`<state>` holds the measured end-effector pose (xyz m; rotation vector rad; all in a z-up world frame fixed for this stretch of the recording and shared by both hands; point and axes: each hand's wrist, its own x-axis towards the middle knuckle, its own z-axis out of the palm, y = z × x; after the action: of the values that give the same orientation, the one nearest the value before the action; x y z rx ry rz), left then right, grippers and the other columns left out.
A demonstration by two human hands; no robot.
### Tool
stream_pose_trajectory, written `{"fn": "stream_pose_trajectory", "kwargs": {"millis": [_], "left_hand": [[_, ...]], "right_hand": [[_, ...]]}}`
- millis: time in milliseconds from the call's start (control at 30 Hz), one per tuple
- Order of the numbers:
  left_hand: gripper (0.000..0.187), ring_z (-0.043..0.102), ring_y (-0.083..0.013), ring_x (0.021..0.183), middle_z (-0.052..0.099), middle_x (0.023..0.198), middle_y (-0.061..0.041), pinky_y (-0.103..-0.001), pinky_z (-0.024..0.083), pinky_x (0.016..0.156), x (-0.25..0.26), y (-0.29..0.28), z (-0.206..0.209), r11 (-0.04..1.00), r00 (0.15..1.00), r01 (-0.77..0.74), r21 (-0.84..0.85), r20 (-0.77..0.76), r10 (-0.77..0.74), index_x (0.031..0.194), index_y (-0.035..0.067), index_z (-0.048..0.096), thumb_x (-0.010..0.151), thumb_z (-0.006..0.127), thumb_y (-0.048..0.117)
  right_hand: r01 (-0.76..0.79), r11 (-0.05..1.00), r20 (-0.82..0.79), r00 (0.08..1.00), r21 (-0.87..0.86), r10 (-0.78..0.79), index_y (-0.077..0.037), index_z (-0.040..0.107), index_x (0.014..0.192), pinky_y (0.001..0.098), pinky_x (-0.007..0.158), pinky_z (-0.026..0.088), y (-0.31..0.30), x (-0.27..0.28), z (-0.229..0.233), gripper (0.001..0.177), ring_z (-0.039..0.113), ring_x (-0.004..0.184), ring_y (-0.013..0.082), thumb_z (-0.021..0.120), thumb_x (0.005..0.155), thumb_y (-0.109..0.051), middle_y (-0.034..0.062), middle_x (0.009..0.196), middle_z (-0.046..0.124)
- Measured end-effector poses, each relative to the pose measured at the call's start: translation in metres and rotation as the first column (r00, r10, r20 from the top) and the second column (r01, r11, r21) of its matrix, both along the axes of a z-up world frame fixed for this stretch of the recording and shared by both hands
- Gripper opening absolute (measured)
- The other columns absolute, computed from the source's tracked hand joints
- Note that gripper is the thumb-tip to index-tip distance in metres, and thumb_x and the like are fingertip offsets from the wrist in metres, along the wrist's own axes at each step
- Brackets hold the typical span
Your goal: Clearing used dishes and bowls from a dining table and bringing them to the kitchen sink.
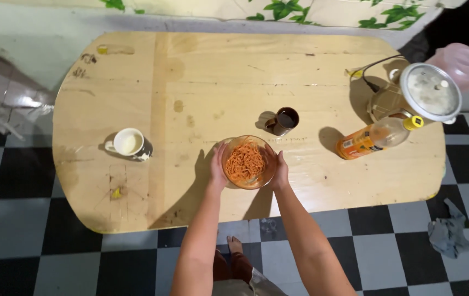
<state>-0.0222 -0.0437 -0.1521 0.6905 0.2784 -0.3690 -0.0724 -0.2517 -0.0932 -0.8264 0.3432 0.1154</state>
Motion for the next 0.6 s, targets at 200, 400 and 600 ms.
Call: {"fn": "stream_pose_trajectory", "kwargs": {"millis": [200,400,600], "left_hand": [[0.072,0.050,-0.0288,0.142,0.053,0.156,-0.014,-0.042,0.041,0.118,0.006,-0.017,-0.065,1.000,0.993,-0.010,0.012,-0.114,0.011,0.152,0.008,0.051,0.103,0.043,0.060],[0.074,0.050,-0.0274,0.141,0.050,0.156,-0.010,-0.043,0.042,0.115,-0.007,-0.015,0.005,0.993,1.000,-0.001,0.120,-0.021,0.003,0.153,0.012,0.047,0.100,0.033,0.062],[0.066,0.049,-0.0291,0.143,0.049,0.157,-0.012,-0.043,0.041,0.118,0.011,-0.001,0.023,0.992,0.985,-0.125,0.025,0.124,0.121,0.153,0.009,0.046,0.106,0.028,0.052]], "right_hand": [[0.021,0.996,0.031,0.999,0.088,-0.024,-0.009,0.037,0.158,0.0483,0.125,0.024,-0.001,0.003,-0.025,0.065,0.032,0.152,0.0326,0.023,0.108,-0.048,0.0151,0.163,0.038],[-0.008,0.998,0.028,1.000,0.061,0.007,-0.008,0.040,0.156,0.0472,0.125,0.024,-0.001,0.014,-0.010,0.063,0.032,0.152,0.0333,0.022,0.109,-0.045,0.0164,0.162,0.039],[-0.082,0.996,0.090,0.992,-0.018,0.083,-0.007,0.041,0.156,0.0440,0.125,0.023,0.010,0.039,0.020,0.063,0.032,0.152,0.0336,0.021,0.109,-0.045,0.0185,0.163,0.038]]}}
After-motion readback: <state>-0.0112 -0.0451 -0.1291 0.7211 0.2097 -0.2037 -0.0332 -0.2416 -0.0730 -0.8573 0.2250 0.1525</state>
